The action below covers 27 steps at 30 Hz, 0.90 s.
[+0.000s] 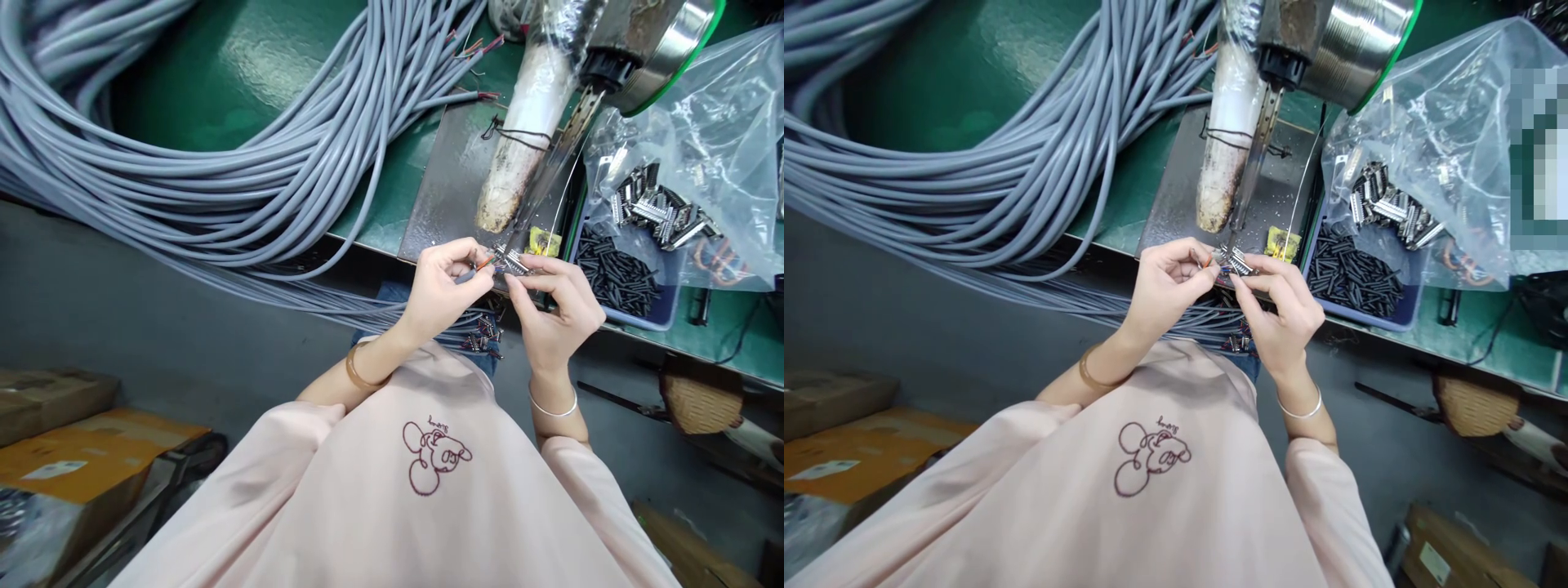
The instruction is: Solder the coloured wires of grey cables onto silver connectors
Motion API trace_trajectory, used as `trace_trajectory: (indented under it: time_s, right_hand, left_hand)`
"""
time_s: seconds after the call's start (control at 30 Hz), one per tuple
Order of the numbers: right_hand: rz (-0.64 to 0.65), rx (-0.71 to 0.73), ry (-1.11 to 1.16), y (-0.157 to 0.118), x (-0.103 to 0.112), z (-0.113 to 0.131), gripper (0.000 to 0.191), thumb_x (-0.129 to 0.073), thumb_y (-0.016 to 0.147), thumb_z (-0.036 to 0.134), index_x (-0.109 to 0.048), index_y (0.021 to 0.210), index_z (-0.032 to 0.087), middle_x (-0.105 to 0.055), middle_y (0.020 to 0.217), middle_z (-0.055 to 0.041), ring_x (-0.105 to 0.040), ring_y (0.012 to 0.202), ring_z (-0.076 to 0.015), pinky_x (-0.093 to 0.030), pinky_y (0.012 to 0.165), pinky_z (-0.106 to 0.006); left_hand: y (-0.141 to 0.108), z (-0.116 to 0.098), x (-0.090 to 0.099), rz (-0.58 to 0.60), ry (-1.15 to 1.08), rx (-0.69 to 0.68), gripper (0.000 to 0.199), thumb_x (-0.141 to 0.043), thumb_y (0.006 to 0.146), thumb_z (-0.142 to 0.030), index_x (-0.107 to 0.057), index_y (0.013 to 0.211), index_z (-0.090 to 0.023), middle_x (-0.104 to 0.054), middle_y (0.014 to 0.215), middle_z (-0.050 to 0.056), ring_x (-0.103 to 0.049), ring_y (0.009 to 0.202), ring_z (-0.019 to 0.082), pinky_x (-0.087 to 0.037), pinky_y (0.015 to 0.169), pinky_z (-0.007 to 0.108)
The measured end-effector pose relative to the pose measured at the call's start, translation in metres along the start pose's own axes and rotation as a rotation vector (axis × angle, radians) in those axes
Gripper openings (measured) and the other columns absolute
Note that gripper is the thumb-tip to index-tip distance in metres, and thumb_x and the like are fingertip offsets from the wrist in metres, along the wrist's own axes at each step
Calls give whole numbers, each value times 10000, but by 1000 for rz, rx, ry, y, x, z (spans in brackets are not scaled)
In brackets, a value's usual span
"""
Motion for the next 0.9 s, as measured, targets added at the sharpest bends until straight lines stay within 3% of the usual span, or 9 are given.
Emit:
trace_trajectory:
  time_s: [0.67, 0.9]
  right_hand:
    - [-1, -7, 30, -2, 1, -1, 137, -752, 820, 127, -656, 811, 225, -770, 943, 15, -748, 890, -158, -620, 820, -331]
    - [11, -227, 122, -7, -3, -7, 165, -709, 866, 220, -575, 769, 215, -756, 915, -13, -750, 877, -164, -608, 675, -284]
  left_hand:
    - [-1, 3, 0, 35, -66, 82, 155, -647, 738, -136, -524, 644, -149, -548, 696, -15, -411, 547, 37, -324, 478, 170]
    - [-6, 5, 0, 38, -96, 91, 131, -653, 781, -171, -559, 691, -154, -562, 658, -26, -405, 473, 26, -316, 435, 174]
Point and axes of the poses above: each hand's wrist, its own y-axis towards the middle knuckle, its own x-axis out of the back of the hand, z = x × y, the point moved 4 cm from there along y, towards the middle knuckle
